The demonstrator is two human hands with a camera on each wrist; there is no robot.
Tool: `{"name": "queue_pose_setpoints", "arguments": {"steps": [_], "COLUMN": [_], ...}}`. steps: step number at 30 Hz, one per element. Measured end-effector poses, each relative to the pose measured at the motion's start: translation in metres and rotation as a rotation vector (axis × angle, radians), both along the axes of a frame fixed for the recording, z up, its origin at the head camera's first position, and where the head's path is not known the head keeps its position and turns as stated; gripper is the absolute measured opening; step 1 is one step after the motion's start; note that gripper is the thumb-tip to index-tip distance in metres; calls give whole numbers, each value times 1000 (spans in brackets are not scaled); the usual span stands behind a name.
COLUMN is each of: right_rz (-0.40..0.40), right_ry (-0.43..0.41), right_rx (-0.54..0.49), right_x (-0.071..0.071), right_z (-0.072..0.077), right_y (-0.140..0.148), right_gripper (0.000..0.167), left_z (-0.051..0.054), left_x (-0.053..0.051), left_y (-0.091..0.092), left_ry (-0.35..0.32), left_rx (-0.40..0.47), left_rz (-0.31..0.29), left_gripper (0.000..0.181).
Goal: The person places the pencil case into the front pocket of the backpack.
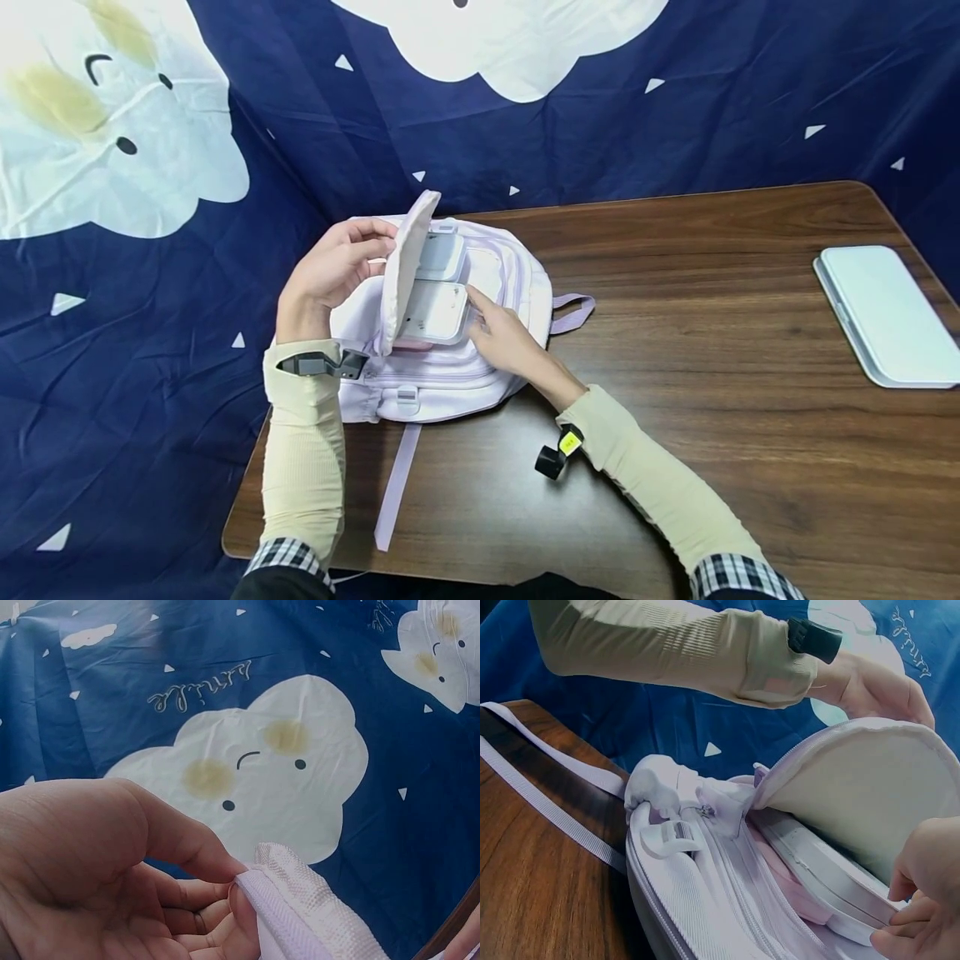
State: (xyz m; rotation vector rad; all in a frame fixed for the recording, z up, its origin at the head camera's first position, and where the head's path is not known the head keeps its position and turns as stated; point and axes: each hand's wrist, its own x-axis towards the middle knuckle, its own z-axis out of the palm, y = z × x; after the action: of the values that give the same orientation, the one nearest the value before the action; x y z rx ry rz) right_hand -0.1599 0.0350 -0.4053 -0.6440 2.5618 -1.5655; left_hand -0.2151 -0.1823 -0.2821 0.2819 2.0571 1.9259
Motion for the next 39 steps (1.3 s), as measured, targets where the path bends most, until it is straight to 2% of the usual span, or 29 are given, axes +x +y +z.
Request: {"name": "queue_pose_setpoints", "arguments": {"steps": [11,24,28,33,39], "right_rz": [-20,36,19,-13,-82], "right_ry": [5,-46,-61,-78,-47], "right_rx": [-38,-97,-101,-157,-179], "right_x": [3,-10,-10,-13,-15], "right_z": [1,-4,-6,-6,0], "right_y": [-6,-24,-21,-13,3], "right_gripper": [55,55,55,54,52], "left_z": [0,-1,-1,-1,-2], "left_x": [-1,-1,-1,-1,-1], "left_y": [0,-2,-5,-5,-6], "left_ry": [-1,0,2,2,0], "left_rx": [6,12,33,36,14], "left_rz": [13,-3,11,6,10], "left_gripper": [15,15,15,15,15]}}
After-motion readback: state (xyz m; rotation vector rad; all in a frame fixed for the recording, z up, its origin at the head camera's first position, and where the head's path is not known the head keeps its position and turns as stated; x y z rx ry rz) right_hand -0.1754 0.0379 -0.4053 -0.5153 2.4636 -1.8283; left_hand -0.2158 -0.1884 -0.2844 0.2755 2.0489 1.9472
